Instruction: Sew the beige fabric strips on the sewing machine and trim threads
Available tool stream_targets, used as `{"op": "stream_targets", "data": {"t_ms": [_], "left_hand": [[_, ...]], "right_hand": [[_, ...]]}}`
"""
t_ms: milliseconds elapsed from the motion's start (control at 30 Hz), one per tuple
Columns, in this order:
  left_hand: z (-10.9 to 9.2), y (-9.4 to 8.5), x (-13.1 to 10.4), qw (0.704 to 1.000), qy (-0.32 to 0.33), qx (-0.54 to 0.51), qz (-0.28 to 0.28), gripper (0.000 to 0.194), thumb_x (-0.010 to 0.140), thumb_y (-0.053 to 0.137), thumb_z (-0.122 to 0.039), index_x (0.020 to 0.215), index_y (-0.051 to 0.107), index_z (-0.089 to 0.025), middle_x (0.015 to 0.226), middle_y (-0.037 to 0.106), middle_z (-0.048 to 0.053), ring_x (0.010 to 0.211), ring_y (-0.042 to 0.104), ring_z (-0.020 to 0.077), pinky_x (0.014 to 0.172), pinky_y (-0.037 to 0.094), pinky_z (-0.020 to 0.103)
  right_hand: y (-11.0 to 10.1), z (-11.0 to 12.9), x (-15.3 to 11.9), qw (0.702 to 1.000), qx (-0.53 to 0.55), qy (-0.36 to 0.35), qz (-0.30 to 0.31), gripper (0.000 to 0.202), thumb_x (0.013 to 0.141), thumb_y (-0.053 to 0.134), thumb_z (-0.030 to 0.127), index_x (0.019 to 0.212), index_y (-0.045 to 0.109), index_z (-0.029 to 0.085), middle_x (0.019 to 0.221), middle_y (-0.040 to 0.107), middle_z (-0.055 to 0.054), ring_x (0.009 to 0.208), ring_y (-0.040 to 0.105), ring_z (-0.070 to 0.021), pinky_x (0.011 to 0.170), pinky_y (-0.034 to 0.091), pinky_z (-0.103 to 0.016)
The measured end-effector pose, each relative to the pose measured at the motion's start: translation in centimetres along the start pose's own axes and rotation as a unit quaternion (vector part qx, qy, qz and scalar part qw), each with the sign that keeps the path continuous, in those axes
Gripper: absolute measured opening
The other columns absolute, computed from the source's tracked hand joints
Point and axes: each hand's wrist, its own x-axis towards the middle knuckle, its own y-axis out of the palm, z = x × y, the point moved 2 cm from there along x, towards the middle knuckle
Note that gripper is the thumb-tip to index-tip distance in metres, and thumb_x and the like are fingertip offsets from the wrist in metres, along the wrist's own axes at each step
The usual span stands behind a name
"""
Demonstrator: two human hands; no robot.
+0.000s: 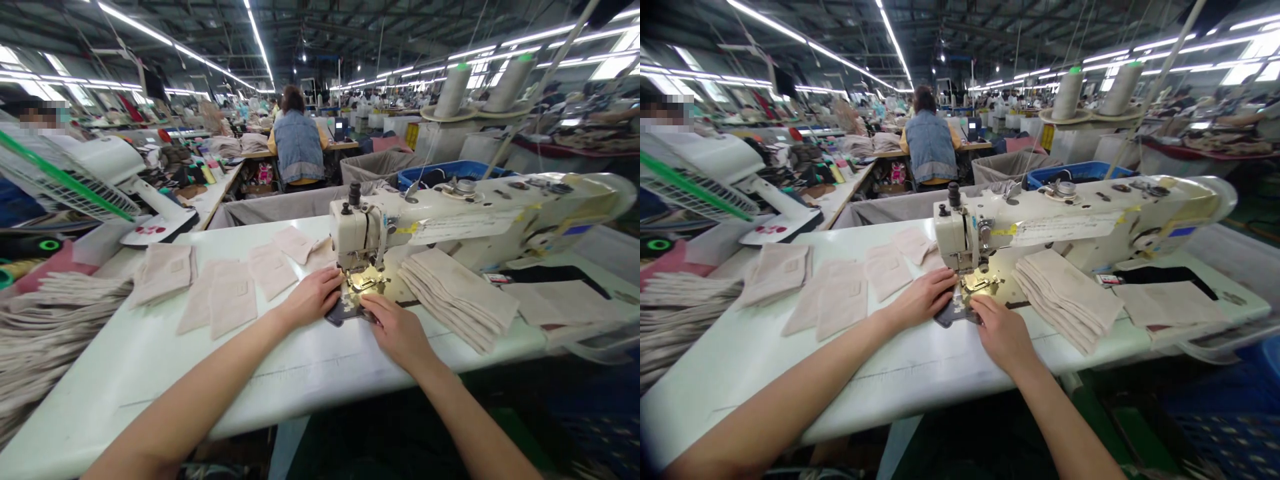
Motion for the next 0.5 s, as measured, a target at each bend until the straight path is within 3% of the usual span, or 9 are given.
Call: {"op": "stream_targets", "data": {"t_ms": [200, 300, 400, 500], "left_hand": [[-3.5, -1.1, -4.3, 0.999, -0.013, -0.022, 0.023, 0.038, 0.098, 0.05, -0.024, 0.134, 0.057, -0.017, 0.139, 0.059, 0.013, 0.132, 0.052, 0.0282, 0.11, 0.047, 0.048], [-5.3, -1.9, -5.9, 0.998, -0.04, -0.04, 0.022, 0.033, 0.1, 0.047, -0.026, 0.128, 0.061, -0.018, 0.132, 0.063, 0.012, 0.121, 0.06, 0.0242, 0.103, 0.052, 0.041], [-4.9, -2.9, -5.9, 0.98, -0.194, 0.025, -0.026, 0.03, 0.101, 0.041, -0.028, 0.112, 0.067, -0.015, 0.109, 0.069, 0.013, 0.1, 0.066, 0.0244, 0.088, 0.056, 0.04], [-2.8, -3.5, -4.9, 0.916, -0.387, 0.104, -0.03, 0.034, 0.099, 0.047, -0.04, 0.1, 0.067, -0.012, 0.098, 0.067, 0.016, 0.098, 0.065, 0.0319, 0.08, 0.055, 0.044]], "right_hand": [[-0.3, -1.2, -0.3, 0.995, 0.051, 0.034, -0.081, 0.028, 0.096, 0.044, 0.019, 0.113, 0.066, 0.02, 0.12, 0.07, -0.01, 0.114, 0.066, -0.021, 0.099, 0.052, -0.036], [-0.2, -1.5, -0.3, 0.993, 0.071, 0.039, -0.089, 0.025, 0.097, 0.044, 0.023, 0.11, 0.066, 0.021, 0.118, 0.071, -0.01, 0.113, 0.066, -0.021, 0.099, 0.052, -0.035], [-0.1, -1.5, -0.4, 0.992, 0.08, 0.04, -0.086, 0.025, 0.096, 0.045, 0.024, 0.108, 0.067, 0.021, 0.117, 0.071, -0.009, 0.113, 0.066, -0.0217, 0.098, 0.052, -0.035], [0.0, -1.5, -0.4, 0.993, 0.078, 0.043, -0.08, 0.026, 0.096, 0.045, 0.025, 0.108, 0.067, 0.02, 0.117, 0.071, -0.009, 0.112, 0.066, -0.0227, 0.096, 0.053, -0.036]]}}
